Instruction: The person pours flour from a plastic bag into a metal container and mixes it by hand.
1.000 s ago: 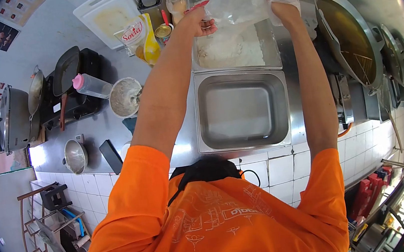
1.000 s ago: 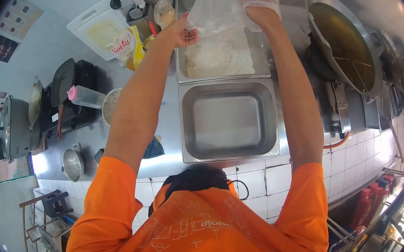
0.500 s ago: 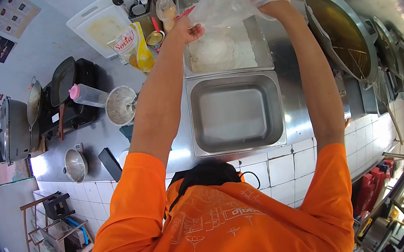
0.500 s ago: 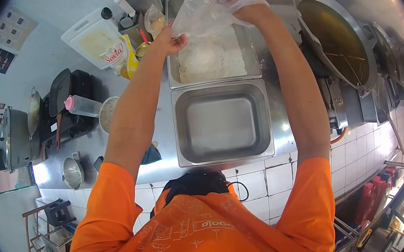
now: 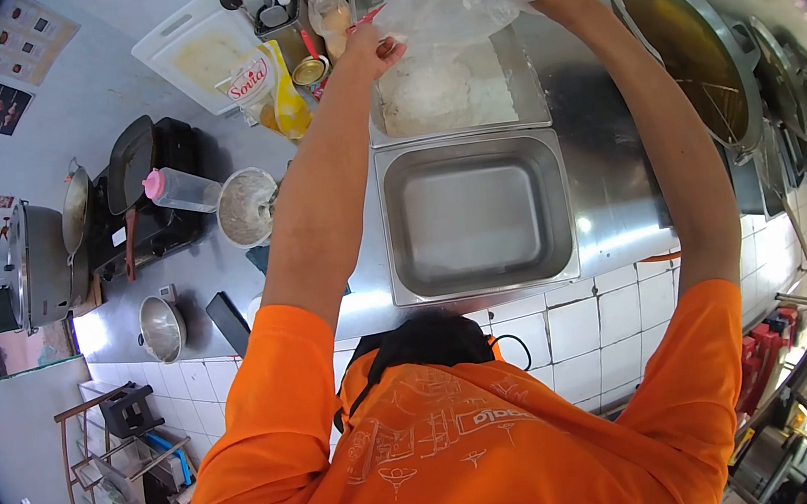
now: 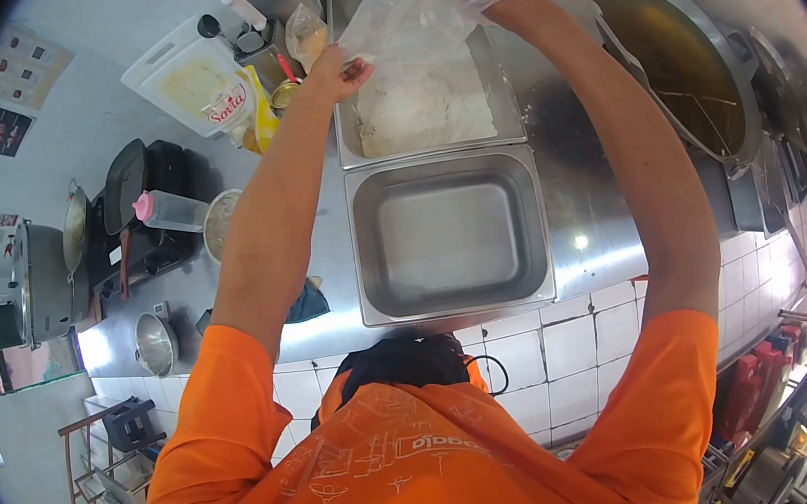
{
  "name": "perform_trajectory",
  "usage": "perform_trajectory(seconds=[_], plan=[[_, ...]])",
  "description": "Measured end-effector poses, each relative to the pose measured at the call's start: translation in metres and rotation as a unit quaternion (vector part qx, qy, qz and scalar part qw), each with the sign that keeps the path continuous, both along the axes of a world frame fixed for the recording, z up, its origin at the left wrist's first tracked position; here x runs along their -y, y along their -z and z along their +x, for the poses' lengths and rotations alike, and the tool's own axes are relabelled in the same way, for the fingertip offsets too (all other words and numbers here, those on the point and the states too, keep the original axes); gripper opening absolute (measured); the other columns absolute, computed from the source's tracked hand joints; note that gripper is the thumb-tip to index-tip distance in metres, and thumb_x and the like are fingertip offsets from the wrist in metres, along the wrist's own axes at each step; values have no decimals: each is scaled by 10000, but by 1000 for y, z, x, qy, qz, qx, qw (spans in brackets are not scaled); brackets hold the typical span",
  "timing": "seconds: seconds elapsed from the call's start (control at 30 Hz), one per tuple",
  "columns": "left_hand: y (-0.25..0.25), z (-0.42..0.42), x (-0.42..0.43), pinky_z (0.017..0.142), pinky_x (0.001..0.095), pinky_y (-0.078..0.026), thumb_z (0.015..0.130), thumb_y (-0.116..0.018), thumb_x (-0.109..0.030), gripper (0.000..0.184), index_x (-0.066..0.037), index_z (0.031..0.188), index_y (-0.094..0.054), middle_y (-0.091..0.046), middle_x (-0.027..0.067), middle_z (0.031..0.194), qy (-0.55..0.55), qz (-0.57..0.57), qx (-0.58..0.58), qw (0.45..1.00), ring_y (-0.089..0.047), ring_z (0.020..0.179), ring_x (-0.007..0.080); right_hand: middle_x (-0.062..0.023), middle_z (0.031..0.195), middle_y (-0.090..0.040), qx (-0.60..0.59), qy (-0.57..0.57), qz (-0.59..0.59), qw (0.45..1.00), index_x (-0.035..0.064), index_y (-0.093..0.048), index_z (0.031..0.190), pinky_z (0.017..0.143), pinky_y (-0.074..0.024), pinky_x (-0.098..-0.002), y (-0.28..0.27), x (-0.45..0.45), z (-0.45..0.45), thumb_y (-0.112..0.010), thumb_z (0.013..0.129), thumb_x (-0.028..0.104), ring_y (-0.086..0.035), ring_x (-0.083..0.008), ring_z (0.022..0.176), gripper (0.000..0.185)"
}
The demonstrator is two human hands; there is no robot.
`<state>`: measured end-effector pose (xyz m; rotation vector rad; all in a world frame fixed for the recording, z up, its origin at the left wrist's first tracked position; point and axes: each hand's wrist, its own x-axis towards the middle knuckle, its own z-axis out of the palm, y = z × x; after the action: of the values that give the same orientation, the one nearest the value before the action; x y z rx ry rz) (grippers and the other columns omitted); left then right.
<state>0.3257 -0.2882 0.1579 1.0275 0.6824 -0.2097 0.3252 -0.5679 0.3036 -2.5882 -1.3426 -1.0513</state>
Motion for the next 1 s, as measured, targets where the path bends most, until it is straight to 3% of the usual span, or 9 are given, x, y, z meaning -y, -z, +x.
perform_trajectory(seconds=[0.03,0.13,0.23,0.27,0.33,0.43,0.73,0.93,1.0], plan=[[-3,-2,6,738,426,-598,1035,-440,-267,198,-251,1211,-530,-523,87,1010,-8,-1,-5,1000,-546,828,196,-91,796,-625,53,-5,-29,998,146,-688,907,619,-495,-413,-1,0,-2,-592,935,252,-627,-282,708,147],[-7,-4,9,674,394,-575,1031,-449,-292,179,-230,1176,-533,-533,87,977,-6,-13,-29,999,-543,813,196,-164,1132,-676,-198,148,50,968,64,-655,1127,915,-493,-432,-7,-2,-8,-479,997,265,-637,-338,1042,297],[-9,-4,12,604,355,-533,1015,-469,-317,181,-196,1136,-530,-548,87,917,4,-24,-25,999,-541,762,194,-115,1192,-656,12,22,117,993,52,-632,1243,910,-508,-364,32,25,13,-549,989,229,-647,-264,1012,321],[-10,-3,13,580,341,-517,1007,-479,-325,189,-183,1123,-528,-553,86,893,6,-26,-18,999,-541,739,192,-113,1169,-657,-146,34,288,946,45,-616,1249,903,-511,-351,39,22,3,-561,988,210,-645,-240,1026,313],[-15,5,8,514,339,-477,991,-461,-329,237,-111,1053,-533,-545,71,779,24,14,-25,999,-520,631,181,-108,1123,-660,-434,45,569,697,31,-584,1259,887,-517,-325,50,9,-31,-583,988,172,-642,-192,1055,306],[-22,11,-1,469,344,-442,977,-458,-364,307,-70,983,-549,-538,58,704,30,88,-31,995,-504,571,176,-76,1139,-644,-510,-88,672,530,21,-575,1267,836,-523,-300,80,12,-46,-588,973,97,-630,-151,1030,304],[-51,23,5,493,361,-472,963,-467,-381,357,-44,931,-579,-539,61,712,40,206,31,977,-489,562,172,-179,1007,-688,-192,125,376,898,42,-648,1126,820,-515,-358,77,30,-69,-566,935,124,-675,-277,899,224],[-55,21,12,511,356,-497,963,-497,-430,393,-46,908,-564,-533,59,724,78,171,50,981,-494,563,170,-174,967,-678,-120,79,438,887,18,-639,1081,815,-500,-383,83,29,-69,-540,952,134,-666,-321,901,200],[-58,20,15,513,345,-496,963,-524,-460,413,-54,900,-558,-528,52,724,85,137,55,985,-497,570,166,-138,965,-661,-268,46,505,819,13,-614,1069,804,-498,-365,84,34,-72,-553,961,141,-636,-264,883,178]])
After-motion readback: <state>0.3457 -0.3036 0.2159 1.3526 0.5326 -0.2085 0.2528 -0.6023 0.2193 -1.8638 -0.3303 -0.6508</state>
